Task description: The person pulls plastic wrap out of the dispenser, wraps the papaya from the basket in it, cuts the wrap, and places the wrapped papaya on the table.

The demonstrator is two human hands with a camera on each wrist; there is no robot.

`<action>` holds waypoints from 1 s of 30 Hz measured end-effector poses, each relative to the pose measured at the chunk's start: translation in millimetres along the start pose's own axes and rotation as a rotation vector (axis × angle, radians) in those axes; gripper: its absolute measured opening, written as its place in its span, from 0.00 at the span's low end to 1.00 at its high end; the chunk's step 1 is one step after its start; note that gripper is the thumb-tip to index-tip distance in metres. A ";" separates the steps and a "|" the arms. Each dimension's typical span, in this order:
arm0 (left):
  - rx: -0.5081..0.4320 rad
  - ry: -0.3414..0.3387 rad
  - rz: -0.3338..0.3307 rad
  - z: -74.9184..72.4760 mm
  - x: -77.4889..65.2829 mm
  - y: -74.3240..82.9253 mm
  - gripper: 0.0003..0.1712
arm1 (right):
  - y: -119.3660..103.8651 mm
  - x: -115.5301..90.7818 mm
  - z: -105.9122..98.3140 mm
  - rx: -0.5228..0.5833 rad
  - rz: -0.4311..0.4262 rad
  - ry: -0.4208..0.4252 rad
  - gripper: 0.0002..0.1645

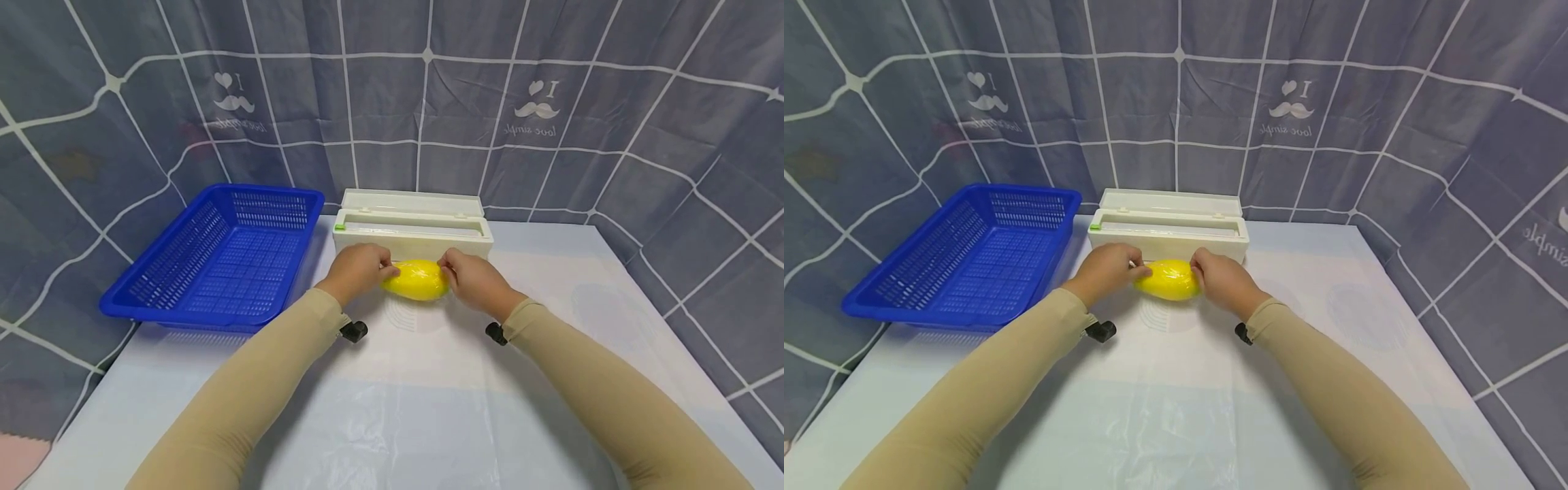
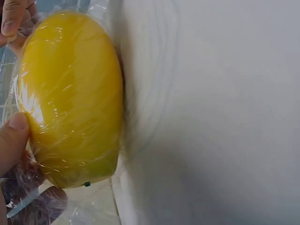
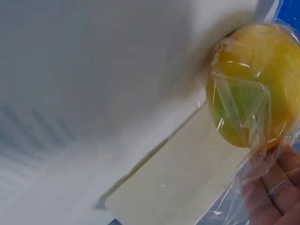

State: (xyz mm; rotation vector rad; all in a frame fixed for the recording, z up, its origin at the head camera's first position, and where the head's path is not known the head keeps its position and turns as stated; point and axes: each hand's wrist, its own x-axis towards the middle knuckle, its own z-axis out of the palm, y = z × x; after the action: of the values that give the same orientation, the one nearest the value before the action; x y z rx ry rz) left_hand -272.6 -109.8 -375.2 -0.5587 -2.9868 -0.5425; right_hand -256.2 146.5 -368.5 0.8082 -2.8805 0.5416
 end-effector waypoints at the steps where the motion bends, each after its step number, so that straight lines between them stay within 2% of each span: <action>1: 0.014 0.008 0.011 0.7 -0.1 0.2 0.17 | -0.4 -0.8 0.7 -0.007 0.001 -0.003 0.08; 7: 0.112 0.048 0.091 2.9 -2.6 1.1 0.17 | -0.9 -3.5 5.3 -0.085 -0.003 -0.036 0.09; 14: 0.216 0.105 0.233 4.4 -8.1 0.8 0.13 | 1.8 -6.0 7.4 -0.144 -0.027 -0.052 0.09; 22: 0.252 0.095 0.290 2.7 -14.3 -1.0 0.10 | 1.4 -9.2 8.6 -0.157 -0.020 -0.059 0.12; 28: 0.260 0.145 0.379 5.2 -18.1 -7.8 0.10 | -1.1 -11.2 8.1 -0.184 -0.014 -0.058 0.13; 30: 0.228 0.126 0.357 6.9 -19.3 -9.9 0.14 | -1.4 -12.1 7.6 -0.192 -0.016 -0.051 0.14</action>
State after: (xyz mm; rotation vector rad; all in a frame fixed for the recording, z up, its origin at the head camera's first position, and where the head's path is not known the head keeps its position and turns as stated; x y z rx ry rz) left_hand -258.1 -122.6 -387.2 -0.9651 -2.6878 -0.1979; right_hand -245.2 148.4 -377.4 0.8241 -2.9109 0.2401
